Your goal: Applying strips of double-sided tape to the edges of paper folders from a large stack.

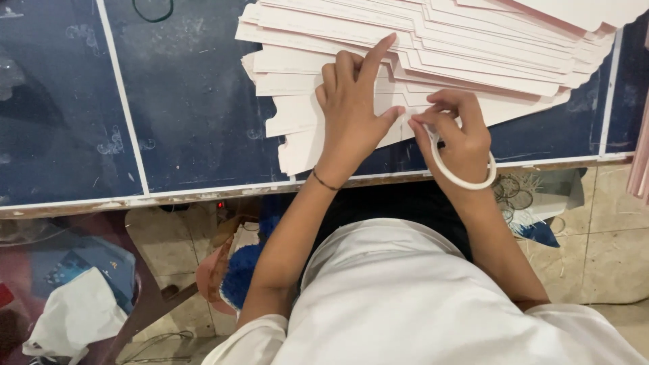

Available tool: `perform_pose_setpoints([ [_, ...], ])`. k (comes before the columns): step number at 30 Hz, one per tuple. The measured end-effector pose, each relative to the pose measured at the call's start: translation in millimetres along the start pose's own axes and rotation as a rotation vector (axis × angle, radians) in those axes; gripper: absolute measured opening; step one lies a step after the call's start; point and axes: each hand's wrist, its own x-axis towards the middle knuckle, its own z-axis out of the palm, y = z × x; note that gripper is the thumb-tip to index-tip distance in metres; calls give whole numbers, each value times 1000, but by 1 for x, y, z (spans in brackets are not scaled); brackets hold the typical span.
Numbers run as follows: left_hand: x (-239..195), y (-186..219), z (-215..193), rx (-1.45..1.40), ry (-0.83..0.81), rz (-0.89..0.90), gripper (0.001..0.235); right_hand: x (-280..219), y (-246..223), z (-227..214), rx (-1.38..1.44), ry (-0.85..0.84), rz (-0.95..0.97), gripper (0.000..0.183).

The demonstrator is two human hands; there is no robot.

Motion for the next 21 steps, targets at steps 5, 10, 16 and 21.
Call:
perform_pose_setpoints([
  [5, 3, -5, 3, 1, 8, -4, 105, -9, -27, 0, 47, 108, 88, 4],
  [10, -6, -44, -39, -472, -10, 204, 82, -2, -47, 14, 200, 32, 223, 7],
  [16, -71, -68, -117, -452, 130, -80, 66, 1, -69, 70, 426, -164, 153, 4],
  [21, -112, -72, -128, -335, 88, -297, 78, 18, -92, 92, 401, -199, 111, 9],
])
